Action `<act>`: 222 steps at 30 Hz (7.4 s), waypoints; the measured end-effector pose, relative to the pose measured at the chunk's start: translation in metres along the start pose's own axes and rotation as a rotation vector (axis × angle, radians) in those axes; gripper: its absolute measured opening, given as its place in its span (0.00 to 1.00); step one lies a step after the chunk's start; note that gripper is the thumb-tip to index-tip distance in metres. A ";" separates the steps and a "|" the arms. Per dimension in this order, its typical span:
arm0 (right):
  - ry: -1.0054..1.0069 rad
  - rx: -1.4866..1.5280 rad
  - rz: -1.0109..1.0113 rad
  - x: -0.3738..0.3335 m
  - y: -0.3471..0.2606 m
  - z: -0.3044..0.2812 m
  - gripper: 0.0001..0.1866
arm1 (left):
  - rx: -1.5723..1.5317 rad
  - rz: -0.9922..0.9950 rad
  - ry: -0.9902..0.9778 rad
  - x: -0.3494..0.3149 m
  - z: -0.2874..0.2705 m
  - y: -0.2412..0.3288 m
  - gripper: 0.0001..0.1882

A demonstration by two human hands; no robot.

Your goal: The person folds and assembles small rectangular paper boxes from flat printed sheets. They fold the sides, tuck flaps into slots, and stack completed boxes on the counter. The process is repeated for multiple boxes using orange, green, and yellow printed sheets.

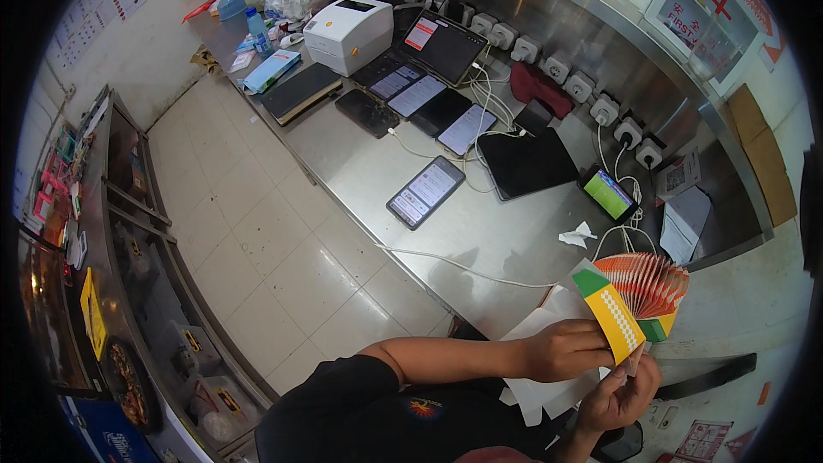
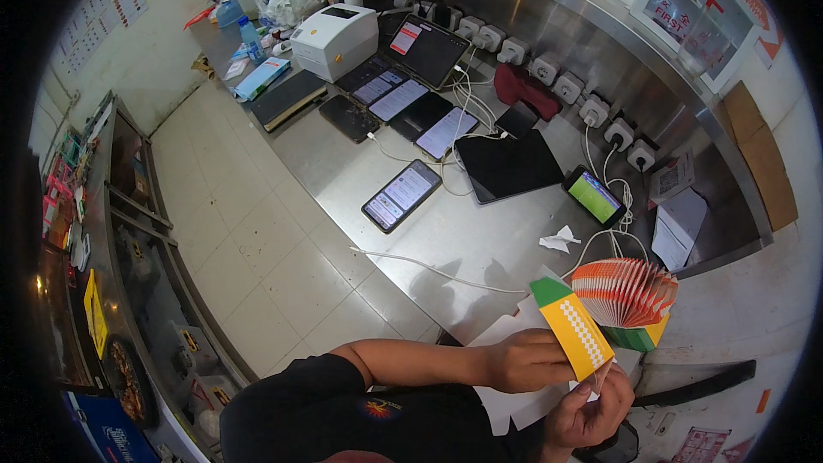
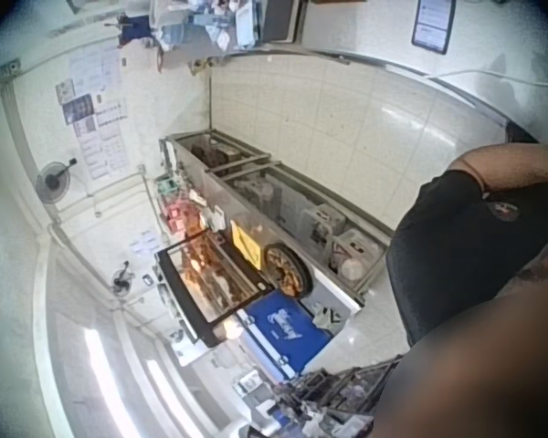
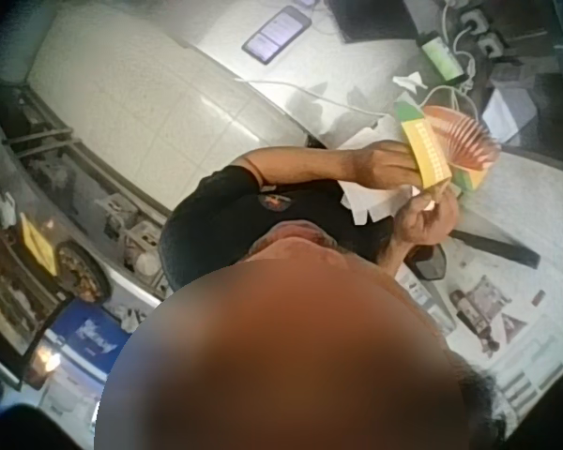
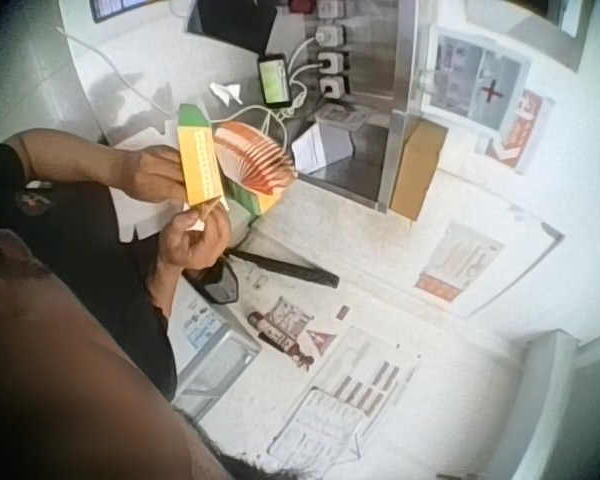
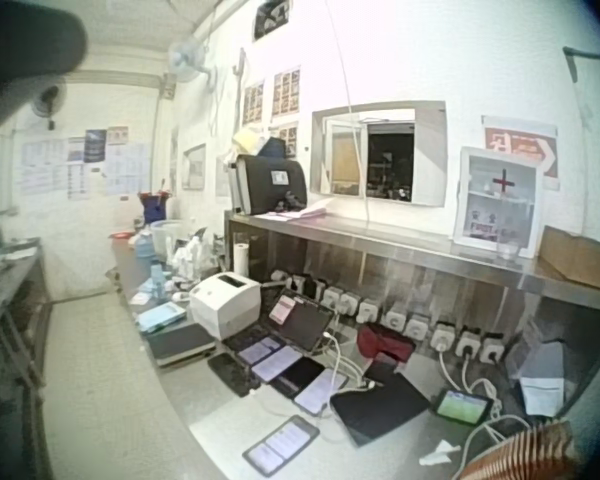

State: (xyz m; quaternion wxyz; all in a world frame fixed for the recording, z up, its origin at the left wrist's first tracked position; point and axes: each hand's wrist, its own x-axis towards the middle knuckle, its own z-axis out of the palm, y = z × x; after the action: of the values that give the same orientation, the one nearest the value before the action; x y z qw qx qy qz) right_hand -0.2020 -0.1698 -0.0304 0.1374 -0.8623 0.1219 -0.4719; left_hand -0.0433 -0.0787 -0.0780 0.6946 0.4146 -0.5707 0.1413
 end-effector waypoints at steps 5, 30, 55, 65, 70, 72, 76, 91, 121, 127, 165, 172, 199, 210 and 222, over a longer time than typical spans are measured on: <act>-0.016 0.066 0.007 -0.002 -0.002 0.004 0.11 | -0.236 -0.189 0.136 0.006 0.001 0.000 0.12; -0.034 0.046 0.080 0.004 0.002 0.006 0.10 | -0.050 -0.147 0.011 -0.004 0.014 0.009 0.25; 0.012 0.069 0.229 -0.030 0.033 0.013 0.19 | 0.038 -0.420 -0.290 -0.034 -0.016 -0.005 0.24; -0.121 0.008 -0.036 -0.025 0.004 0.029 0.12 | -0.673 -1.014 0.177 -0.031 -0.005 0.013 0.12; -0.205 0.153 -0.026 -0.026 0.010 0.021 0.10 | -0.555 -0.884 0.251 -0.027 0.005 0.030 0.10; -0.194 0.317 -0.028 -0.030 0.012 0.024 0.11 | -0.506 -0.857 0.157 -0.029 -0.001 0.029 0.12; -0.048 0.455 0.038 -0.045 0.018 0.035 0.10 | -0.245 -0.698 0.024 -0.033 -0.008 0.028 0.13; -0.162 0.360 0.297 -0.045 0.022 0.022 0.12 | 0.622 -0.296 -0.418 -0.056 -0.026 0.015 0.16; -0.143 0.021 -0.025 -0.024 0.016 0.026 0.14 | -0.333 -0.759 0.068 -0.039 0.000 0.016 0.12; -0.144 -0.077 -0.130 -0.034 0.029 0.025 0.20 | -0.728 -0.908 0.168 -0.045 0.007 0.014 0.25; -0.085 0.317 0.415 -0.031 0.023 0.036 0.08 | 0.408 -0.512 -0.250 -0.058 -0.008 0.000 0.11; -0.077 0.249 0.309 -0.025 0.025 0.030 0.07 | 0.439 -0.564 -0.324 -0.075 0.001 -0.008 0.05; -0.013 0.340 0.447 -0.050 0.033 0.023 0.13 | -0.184 -0.942 -0.233 -0.086 0.021 0.018 0.13; -0.232 0.691 0.415 -0.057 0.071 -0.002 0.53 | -0.465 -0.851 -0.084 -0.056 0.016 0.032 0.32; -0.153 0.253 0.081 -0.051 0.058 -0.026 0.29 | -0.382 -0.664 0.368 -0.018 0.018 0.022 0.09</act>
State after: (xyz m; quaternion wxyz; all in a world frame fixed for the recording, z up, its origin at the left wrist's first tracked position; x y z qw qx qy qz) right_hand -0.2553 -0.2096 -0.0772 0.2728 -0.8659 0.0855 -0.4105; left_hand -0.0761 -0.0737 -0.0851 0.8570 0.4076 -0.2887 -0.1266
